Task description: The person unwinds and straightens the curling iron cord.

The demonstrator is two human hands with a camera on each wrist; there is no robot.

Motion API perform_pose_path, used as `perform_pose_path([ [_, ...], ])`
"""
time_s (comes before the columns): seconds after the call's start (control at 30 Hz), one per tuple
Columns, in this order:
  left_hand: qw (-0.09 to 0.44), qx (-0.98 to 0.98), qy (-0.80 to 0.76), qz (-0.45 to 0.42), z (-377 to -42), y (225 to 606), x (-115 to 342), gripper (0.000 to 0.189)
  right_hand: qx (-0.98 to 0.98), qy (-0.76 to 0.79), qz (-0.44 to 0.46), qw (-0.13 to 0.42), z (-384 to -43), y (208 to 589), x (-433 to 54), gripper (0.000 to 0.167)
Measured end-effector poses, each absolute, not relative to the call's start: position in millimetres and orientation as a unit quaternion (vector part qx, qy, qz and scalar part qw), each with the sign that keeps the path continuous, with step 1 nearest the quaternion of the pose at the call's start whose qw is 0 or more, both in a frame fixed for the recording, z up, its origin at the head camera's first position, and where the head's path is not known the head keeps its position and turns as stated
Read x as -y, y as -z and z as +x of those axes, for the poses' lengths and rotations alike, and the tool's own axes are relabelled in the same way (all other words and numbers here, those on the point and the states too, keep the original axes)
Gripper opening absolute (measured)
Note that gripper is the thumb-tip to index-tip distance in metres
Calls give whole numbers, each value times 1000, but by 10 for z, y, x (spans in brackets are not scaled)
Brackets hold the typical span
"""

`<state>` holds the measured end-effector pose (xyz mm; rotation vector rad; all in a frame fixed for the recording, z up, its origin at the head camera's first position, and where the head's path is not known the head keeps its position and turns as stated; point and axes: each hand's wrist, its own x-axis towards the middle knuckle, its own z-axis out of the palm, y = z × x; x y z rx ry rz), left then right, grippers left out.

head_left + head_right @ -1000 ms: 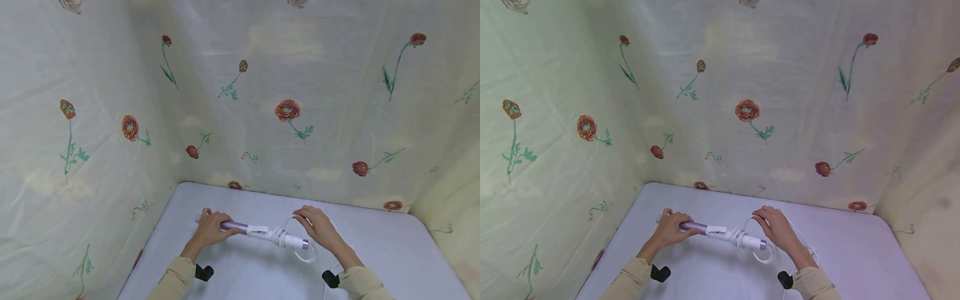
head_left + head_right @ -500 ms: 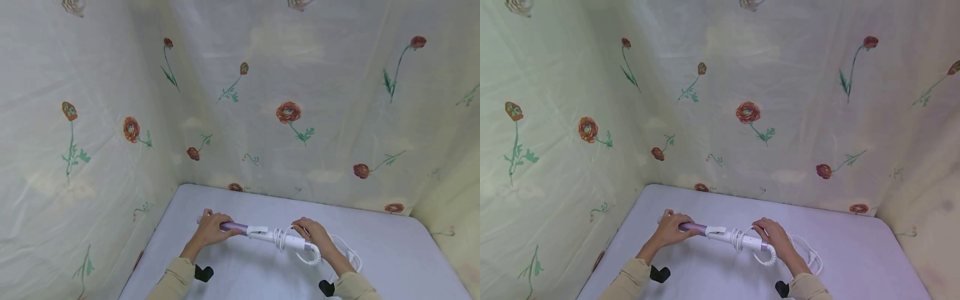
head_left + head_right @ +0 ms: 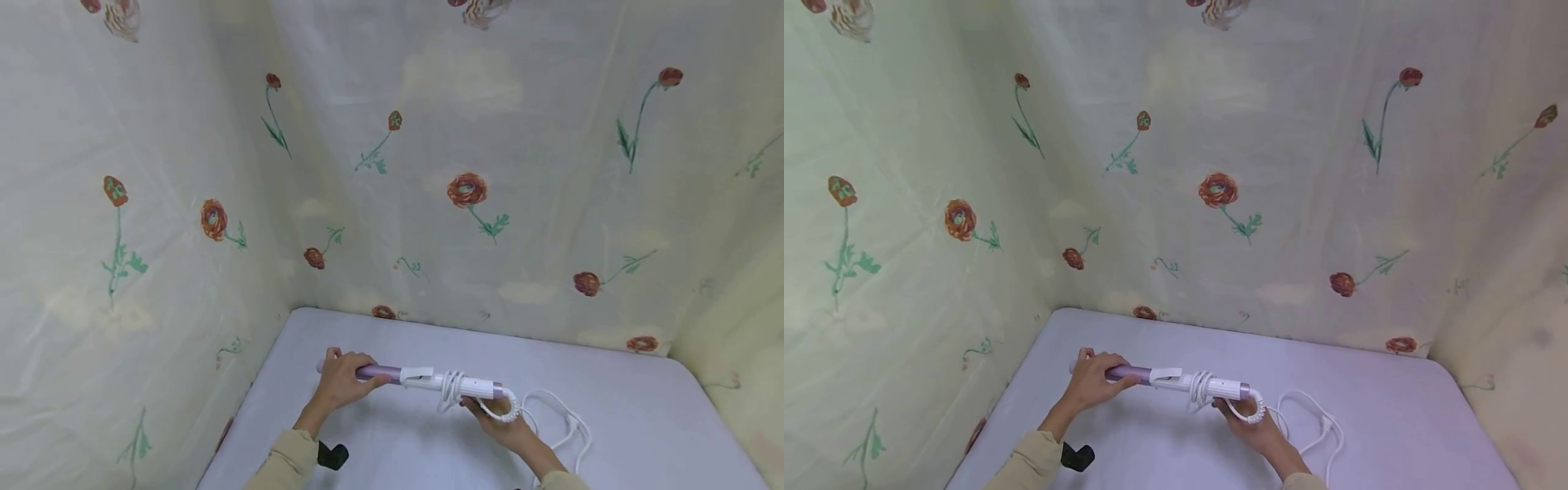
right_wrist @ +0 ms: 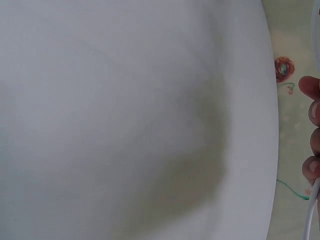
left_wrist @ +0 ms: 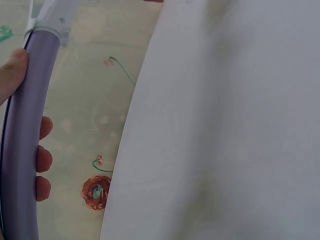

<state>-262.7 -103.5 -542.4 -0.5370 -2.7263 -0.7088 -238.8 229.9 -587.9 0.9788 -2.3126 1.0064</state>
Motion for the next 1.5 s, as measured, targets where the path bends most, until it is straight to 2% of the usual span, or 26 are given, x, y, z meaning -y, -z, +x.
perform_pose_path([
  [0.03, 138, 942, 245, -181, -2623, 5434, 1027, 57, 847, -316, 352, 244, -2346, 5853, -2267, 7],
  [0.1, 144, 943, 247, -172, -2618, 5444, 1016, 56, 863, -272, 346, 248, -2263, 5816, -2217, 7],
  [0.17, 156, 941, 250, -167, -2617, 5440, 1012, 55, 880, -254, 335, 222, -2181, 5784, -2177, 6],
  [0.33, 174, 943, 239, -153, -2618, 5403, 1009, 54, 904, -282, 301, 107, -2027, 5722, -2093, 11],
  [0.47, 185, 945, 230, -141, -2617, 5398, 999, 54, 900, -301, 308, 72, -1922, 5738, -2052, 16],
  [0.7, 203, 945, 221, -131, -2645, 5387, 963, 53, 885, -290, 340, 129, -1728, 5663, -1975, 9],
  [0.93, 189, 950, 214, -124, -2634, 5387, 929, 53, 886, -275, 336, 164, -1580, 5464, -1948, 11],
  [1.03, 188, 952, 208, -122, -2629, 5397, 935, 52, 872, -282, 349, 195, -1535, 5339, -1954, 13],
  [1.23, 195, 952, 195, -133, -2618, 5403, 970, 51, 832, -316, 371, 265, -1569, 5059, -2006, 21],
  [1.4, 176, 956, 191, -140, -2609, 5424, 985, 52, 800, -317, 397, 318, -1675, 4856, -2056, 11],
  [1.5, 173, 955, 187, -150, -2618, 5438, 986, 54, 804, -308, 391, 326, -1756, 4760, -2090, 10],
])
